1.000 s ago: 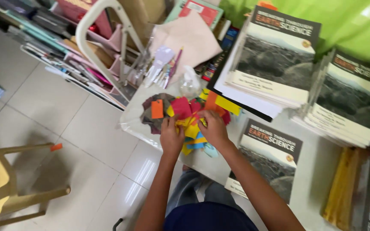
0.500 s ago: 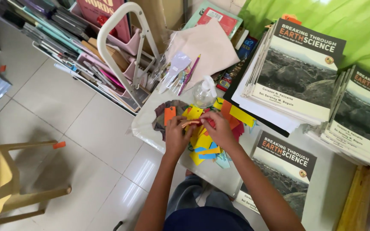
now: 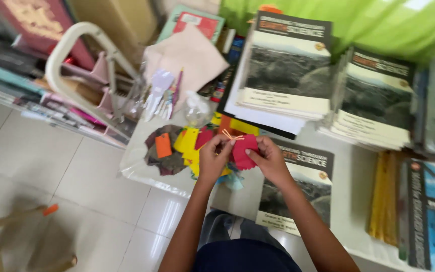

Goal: Insert small colored paper markers into textbooks and stack them on a table.

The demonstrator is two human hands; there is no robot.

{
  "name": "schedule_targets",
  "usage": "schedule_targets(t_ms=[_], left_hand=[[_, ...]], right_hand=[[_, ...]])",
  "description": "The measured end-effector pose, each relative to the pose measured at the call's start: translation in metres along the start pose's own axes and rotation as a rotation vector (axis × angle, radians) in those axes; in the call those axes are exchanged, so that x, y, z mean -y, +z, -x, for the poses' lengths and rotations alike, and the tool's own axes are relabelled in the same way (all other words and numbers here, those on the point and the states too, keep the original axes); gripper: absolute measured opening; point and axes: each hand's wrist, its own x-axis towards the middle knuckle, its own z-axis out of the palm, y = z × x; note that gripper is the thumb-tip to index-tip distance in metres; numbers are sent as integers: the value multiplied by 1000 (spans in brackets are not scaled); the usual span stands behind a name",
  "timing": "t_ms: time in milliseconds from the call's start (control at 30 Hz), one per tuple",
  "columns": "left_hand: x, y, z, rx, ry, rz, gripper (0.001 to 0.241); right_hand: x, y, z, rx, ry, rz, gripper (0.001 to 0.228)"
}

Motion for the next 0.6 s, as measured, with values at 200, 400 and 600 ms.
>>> schedule_targets(t_ms=[200,400,600], left_hand=[[40,96,19,262,5,-56,11],[61,180,48,551,-105,88,10],[96,220,60,679,-186,237,12]], right_hand=[[77,-39,65,-369,-37,310,67],[40,-130,116,-530,8,482,16],[62,-161,147,-477,109,415,20]])
